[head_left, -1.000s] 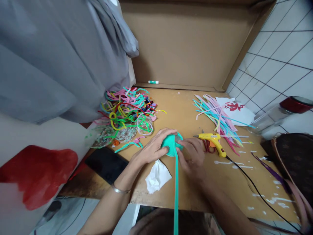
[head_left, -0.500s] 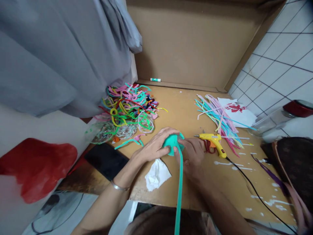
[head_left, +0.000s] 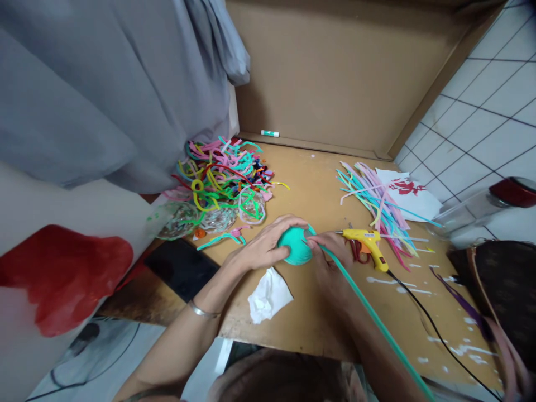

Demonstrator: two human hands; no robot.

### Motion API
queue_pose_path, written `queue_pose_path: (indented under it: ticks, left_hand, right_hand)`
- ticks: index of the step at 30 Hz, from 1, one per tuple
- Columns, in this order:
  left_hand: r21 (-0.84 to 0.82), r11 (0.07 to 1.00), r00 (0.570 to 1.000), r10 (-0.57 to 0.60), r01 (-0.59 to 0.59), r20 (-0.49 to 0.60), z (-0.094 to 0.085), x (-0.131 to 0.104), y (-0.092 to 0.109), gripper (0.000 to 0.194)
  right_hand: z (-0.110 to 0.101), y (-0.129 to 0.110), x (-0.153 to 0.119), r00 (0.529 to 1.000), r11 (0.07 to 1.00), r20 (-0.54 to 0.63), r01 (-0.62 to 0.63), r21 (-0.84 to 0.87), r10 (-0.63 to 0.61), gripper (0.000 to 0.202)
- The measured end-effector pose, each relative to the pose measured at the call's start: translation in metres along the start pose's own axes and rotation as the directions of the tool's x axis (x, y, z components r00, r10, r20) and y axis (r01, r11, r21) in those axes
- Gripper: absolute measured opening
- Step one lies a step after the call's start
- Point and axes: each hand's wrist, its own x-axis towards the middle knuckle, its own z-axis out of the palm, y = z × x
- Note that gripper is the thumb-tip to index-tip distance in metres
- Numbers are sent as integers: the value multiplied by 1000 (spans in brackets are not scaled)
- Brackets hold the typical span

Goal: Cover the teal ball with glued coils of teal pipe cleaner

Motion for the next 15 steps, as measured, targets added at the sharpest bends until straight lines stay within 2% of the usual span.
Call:
queue_pose_path:
  ticks: [8,15]
  left_hand:
    - [-35,999,1000,27,-27,-7,-1,0,-4,55]
    - [-22,998,998,60,-60,-1,0,-1,-9,59]
  right_hand:
    - [-1,3,0,1000,1000,22,-1,-25,1,11]
    - [0,2,-2,998,995,26,57,-87,-54,9]
